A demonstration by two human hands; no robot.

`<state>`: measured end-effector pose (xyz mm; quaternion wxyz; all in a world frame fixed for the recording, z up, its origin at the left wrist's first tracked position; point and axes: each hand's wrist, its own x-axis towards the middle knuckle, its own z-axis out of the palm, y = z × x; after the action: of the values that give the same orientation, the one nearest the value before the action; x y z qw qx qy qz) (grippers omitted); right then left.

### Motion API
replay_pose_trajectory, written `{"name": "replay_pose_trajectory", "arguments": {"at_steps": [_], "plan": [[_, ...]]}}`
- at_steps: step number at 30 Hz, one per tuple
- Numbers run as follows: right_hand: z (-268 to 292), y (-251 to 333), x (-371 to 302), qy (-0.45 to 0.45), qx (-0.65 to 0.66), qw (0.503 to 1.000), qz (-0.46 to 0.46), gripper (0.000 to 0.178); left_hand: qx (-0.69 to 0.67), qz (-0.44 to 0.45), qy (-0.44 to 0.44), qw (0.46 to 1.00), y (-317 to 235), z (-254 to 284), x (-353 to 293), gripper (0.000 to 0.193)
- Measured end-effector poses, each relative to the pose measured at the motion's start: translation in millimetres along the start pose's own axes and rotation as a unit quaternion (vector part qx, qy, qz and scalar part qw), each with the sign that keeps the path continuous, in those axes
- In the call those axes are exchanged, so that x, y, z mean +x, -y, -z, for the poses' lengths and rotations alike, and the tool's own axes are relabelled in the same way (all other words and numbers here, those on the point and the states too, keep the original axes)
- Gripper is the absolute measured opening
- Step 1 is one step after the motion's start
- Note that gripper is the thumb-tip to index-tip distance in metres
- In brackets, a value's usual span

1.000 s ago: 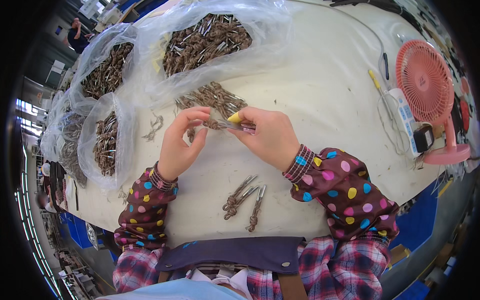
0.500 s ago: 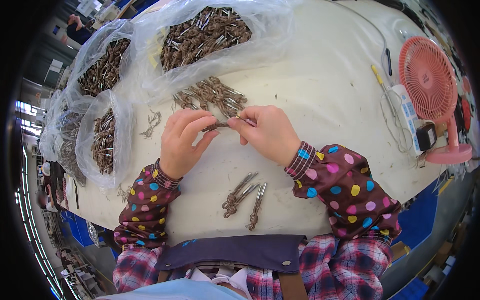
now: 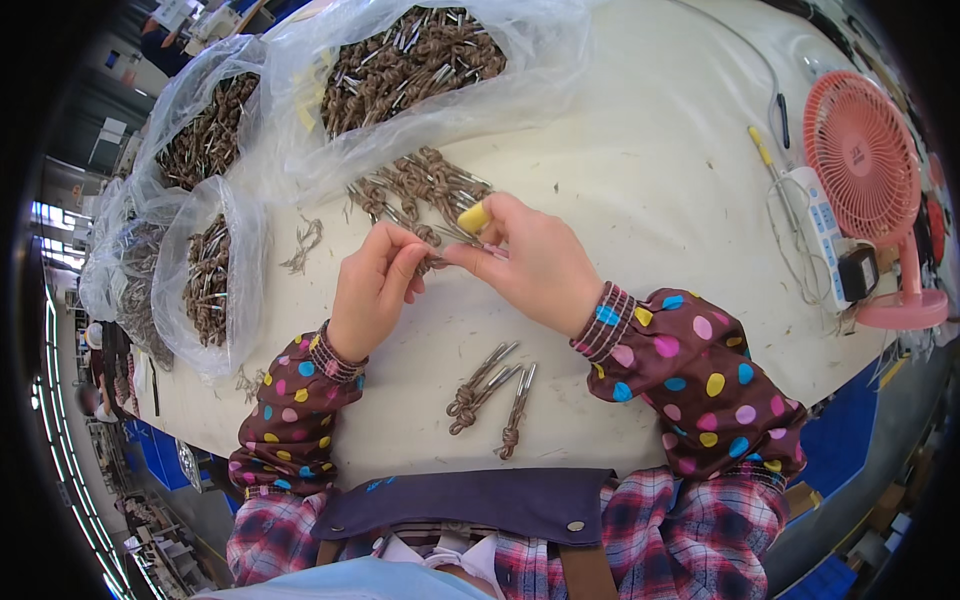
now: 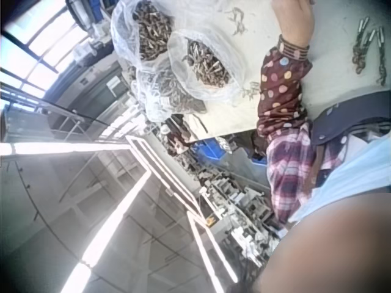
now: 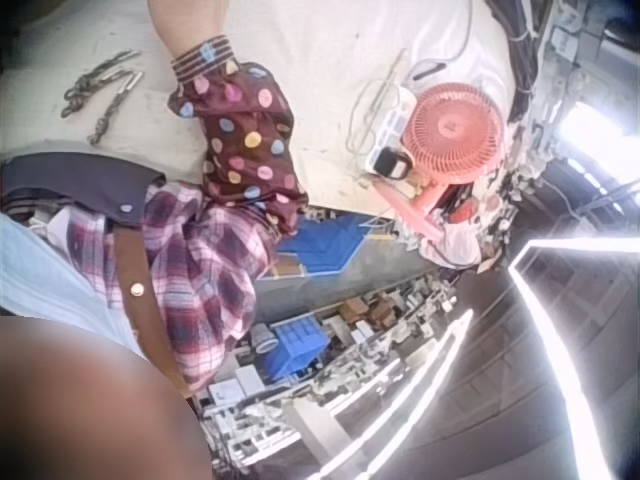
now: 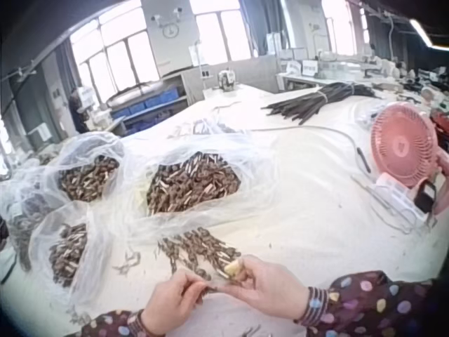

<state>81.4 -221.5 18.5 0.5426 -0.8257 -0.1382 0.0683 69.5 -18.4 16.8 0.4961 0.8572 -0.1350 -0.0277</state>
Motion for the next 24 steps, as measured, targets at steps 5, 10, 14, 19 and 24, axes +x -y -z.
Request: {"name": "replay_pose_trajectory", "arguments": {"at_steps": [5,10,14,19,24], "plan": [[-1.0,6.6,-3.9,-0.111,-0.199,0.958,0.175,0.035,0.020,-0.002,-0.014,1.000,2.9,0.2,0.8,0.014],[-6.0,0.8,-5.4,-0.091,-0.351,0.896,0.257,0.027,0.034,-0.021,-0.018,0.999,6.7,-3.8,0.1,0.015],[-7.2,1.7,-6.2,-0.100,-0.362,0.887,0.269,0.026,0.035,-0.019,-0.011,0.999,3.2,-5.4,-0.3,0.015],[-6.7,2.0,-7.4,-0.102,-0.396,0.872,0.270,0.026,0.038,-0.023,-0.009,0.999,2.2,-7.1,-0.3,0.014],[-7.4,0.9,-7.3,-0.103,-0.410,0.856,0.298,0.025,0.050,-0.027,-0.012,0.998,3.1,-7.5,-0.6,0.014]]}}
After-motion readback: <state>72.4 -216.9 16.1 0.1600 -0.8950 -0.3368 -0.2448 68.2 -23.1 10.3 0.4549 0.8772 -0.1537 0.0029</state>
